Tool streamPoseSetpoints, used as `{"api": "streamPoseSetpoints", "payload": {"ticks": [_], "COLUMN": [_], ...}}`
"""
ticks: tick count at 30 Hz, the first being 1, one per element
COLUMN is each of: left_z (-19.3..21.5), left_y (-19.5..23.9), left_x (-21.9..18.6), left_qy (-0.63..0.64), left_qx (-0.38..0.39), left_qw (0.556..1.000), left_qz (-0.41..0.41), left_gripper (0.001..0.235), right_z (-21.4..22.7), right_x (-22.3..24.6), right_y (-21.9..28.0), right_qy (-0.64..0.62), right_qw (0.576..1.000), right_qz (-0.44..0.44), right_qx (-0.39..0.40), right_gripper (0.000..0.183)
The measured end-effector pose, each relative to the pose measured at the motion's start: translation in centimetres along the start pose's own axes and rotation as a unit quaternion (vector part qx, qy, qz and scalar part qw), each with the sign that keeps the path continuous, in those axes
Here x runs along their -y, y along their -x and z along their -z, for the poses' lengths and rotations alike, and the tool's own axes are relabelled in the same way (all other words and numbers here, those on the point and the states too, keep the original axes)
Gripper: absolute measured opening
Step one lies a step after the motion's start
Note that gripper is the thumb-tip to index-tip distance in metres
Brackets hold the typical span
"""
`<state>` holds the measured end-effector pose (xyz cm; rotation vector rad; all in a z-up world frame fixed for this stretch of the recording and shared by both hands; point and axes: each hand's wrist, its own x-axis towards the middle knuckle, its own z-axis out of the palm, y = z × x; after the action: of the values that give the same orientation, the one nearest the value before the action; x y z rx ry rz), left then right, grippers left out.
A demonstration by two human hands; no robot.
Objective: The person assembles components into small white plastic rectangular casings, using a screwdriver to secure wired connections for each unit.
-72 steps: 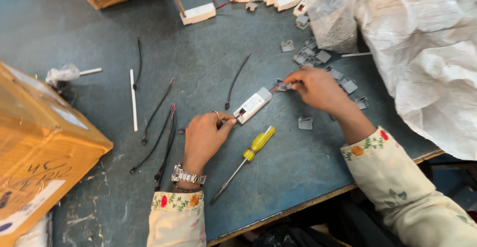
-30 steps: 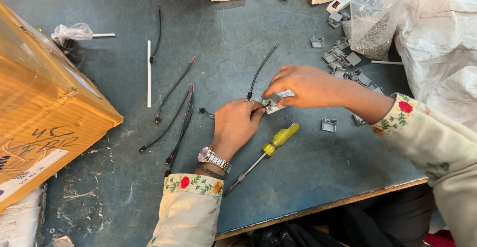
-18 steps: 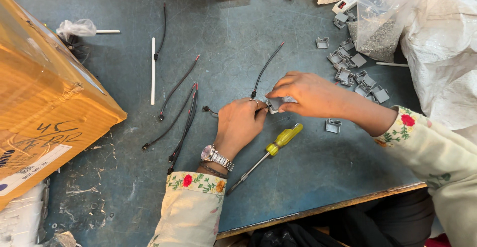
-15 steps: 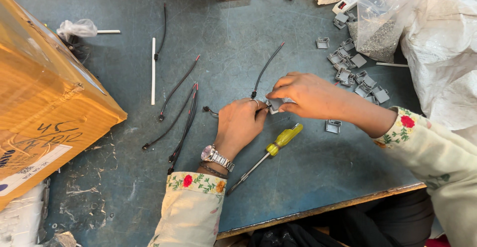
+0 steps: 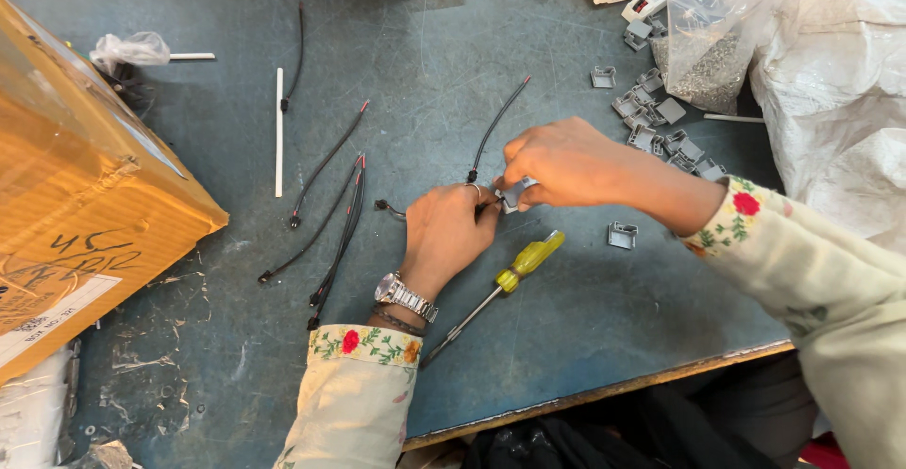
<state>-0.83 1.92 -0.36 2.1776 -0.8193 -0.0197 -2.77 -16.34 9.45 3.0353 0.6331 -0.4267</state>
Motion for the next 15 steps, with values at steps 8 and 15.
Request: {"api": "streamPoseSetpoints", "payload": {"ticks": [8,15], "left_z": [-0.1,-1.1], "left_y": [-0.4,-1.4], "left_x": [-0.5,0.6], "left_qy": [0.009,0.133], "left_qx": [0.031,0.038], "left_qw": [0.999,0.989], "left_qz": [0.044,0.053], "left_gripper": [0.018,0.020], "right_z": [0.4,1.3], "right_x": [0.2,0.8], "right_y": [-0.2,-1.9], "right_qy": [0.009,0.043], "right_qw": [0.999,0.996], "right_qz": [-0.031,-0.044], "right_qx": [0.011,0.064], "right_gripper": [0.031,0.042]}}
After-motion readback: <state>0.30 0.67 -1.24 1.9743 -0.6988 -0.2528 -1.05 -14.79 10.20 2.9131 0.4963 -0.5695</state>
